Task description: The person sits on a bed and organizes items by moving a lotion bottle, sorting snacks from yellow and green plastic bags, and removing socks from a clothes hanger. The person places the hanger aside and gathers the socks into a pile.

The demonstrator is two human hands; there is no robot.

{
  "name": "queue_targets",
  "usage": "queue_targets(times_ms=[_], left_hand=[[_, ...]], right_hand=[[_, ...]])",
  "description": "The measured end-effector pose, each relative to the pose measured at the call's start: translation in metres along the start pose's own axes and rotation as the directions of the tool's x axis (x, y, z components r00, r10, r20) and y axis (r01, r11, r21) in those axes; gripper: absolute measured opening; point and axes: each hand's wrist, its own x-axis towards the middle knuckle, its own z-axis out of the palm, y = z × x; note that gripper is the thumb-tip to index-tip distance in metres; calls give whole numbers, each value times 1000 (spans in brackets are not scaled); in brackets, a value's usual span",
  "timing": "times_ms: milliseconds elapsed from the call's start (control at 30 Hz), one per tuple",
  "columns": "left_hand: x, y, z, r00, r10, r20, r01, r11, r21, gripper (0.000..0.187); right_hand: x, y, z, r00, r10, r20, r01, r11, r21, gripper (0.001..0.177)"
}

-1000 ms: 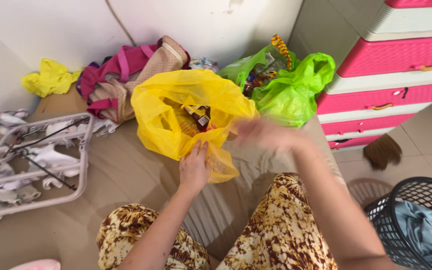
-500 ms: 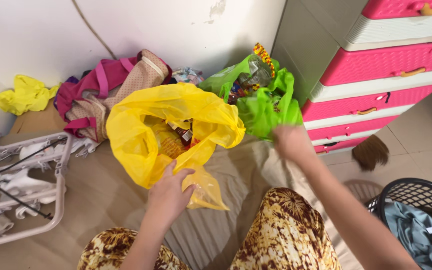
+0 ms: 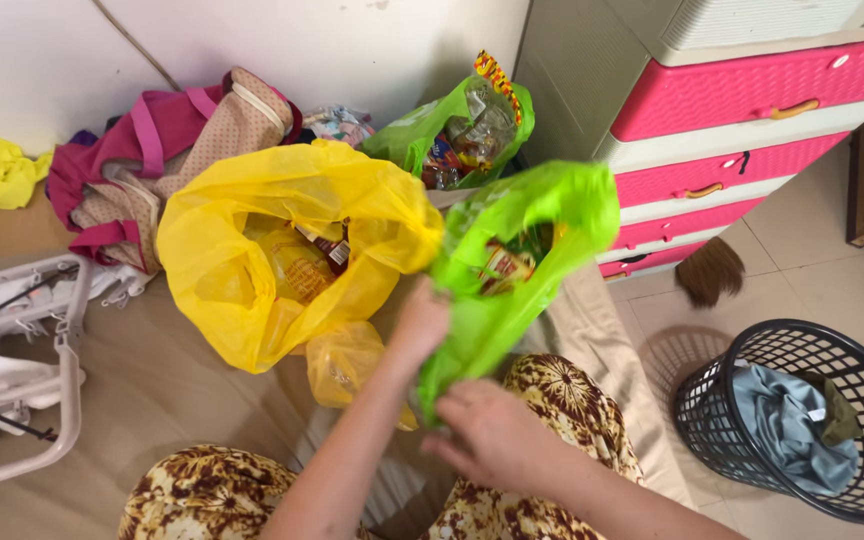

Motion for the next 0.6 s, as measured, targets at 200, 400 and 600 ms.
queue_targets(times_ms=[200, 400, 600], left_hand=[[-35, 7, -99, 948, 60, -312, -62, 998, 4, 26], [-60, 53, -165, 904, 35, -425, 64, 974, 216, 31], [-77, 82, -145, 868, 374, -327, -129, 805, 580, 83]], right_hand=[[25, 32, -45, 908, -42, -417, 73, 996, 59, 15], [81, 100, -64, 977, 196, 81, -150, 910, -388, 48], [76, 124, -89, 929, 329, 171, -17, 498, -867, 125]])
